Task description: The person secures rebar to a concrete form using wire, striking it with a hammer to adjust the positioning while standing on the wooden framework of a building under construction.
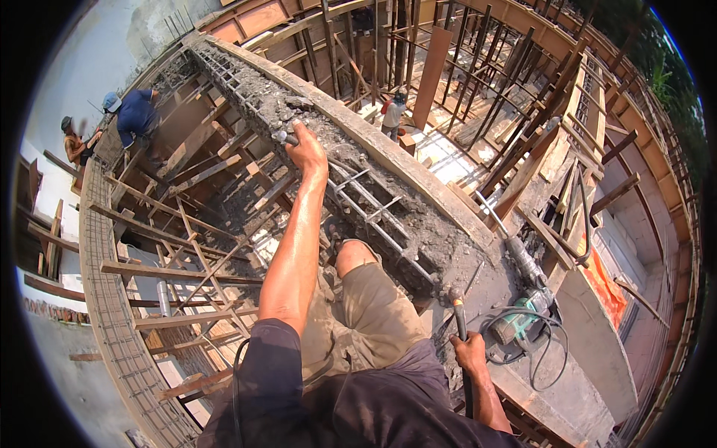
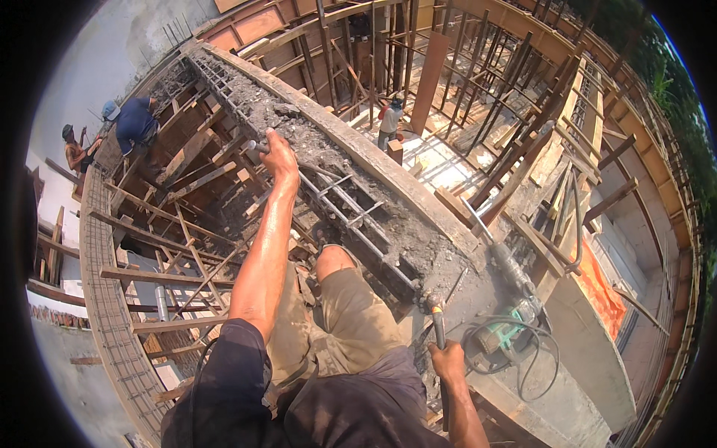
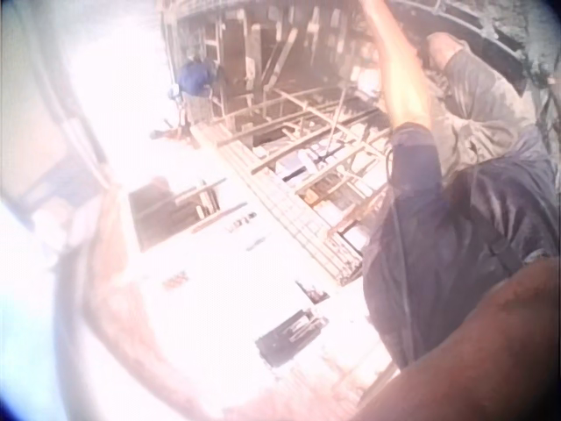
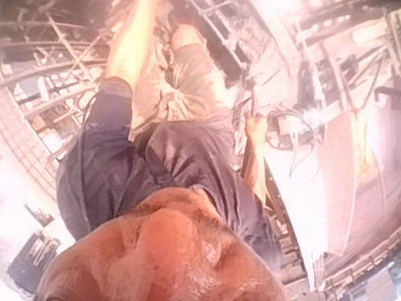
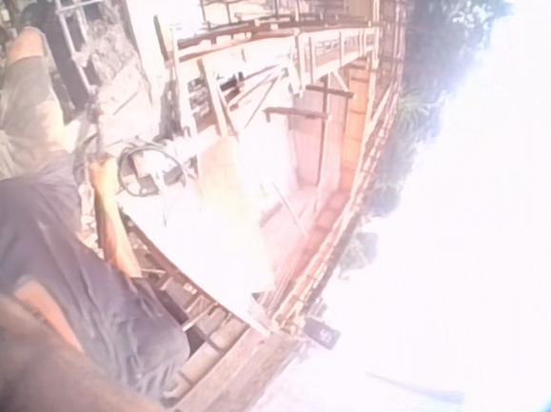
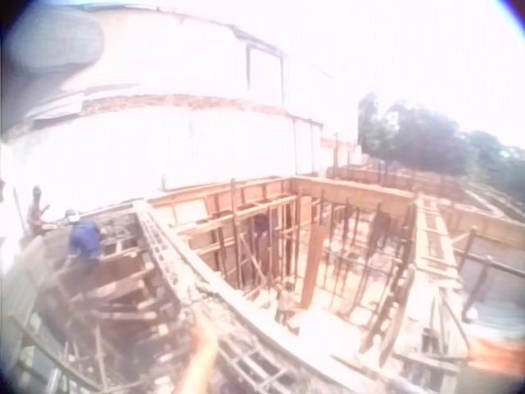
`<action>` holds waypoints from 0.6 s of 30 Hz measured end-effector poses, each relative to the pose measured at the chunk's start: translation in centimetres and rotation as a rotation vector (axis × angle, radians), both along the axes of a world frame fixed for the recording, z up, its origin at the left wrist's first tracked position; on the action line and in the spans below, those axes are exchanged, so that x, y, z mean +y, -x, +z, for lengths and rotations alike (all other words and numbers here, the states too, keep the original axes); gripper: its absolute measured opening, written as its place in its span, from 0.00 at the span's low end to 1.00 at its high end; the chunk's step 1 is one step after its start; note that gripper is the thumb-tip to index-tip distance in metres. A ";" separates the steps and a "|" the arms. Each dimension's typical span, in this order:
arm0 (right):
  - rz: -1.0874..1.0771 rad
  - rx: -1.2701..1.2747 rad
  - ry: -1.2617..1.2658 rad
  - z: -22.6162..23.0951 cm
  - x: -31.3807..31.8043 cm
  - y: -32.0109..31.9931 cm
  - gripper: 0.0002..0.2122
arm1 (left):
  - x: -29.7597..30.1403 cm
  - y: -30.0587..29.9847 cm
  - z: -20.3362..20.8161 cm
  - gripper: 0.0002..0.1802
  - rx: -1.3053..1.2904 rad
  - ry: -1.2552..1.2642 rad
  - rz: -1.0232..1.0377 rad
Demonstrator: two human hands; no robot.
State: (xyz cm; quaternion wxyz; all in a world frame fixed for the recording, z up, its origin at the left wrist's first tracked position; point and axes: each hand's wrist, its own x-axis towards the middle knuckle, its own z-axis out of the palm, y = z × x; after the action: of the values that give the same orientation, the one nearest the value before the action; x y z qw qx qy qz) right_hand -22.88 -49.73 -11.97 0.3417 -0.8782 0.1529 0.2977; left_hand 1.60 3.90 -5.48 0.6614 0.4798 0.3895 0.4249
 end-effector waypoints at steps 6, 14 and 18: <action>0.012 -0.036 0.010 -2.8 -0.9 0.9 0.21 | -5.2 4.9 1.5 0.27 -0.359 -0.048 0.095; 0.017 -0.058 -0.009 -5.8 -1.0 1.6 0.15 | -15.9 5.4 8.7 0.28 -0.202 -0.936 -0.604; 0.030 -0.275 -0.030 -6.4 -0.8 2.1 0.16 | -20.7 6.6 8.1 0.24 -0.289 -1.085 -0.730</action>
State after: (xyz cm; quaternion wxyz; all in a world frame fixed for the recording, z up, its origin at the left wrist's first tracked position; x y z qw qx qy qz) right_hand -25.02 -50.52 -18.35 0.3680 -0.9077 0.0872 0.1819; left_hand -4.98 -16.82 2.66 0.4734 0.7835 -0.1591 0.3698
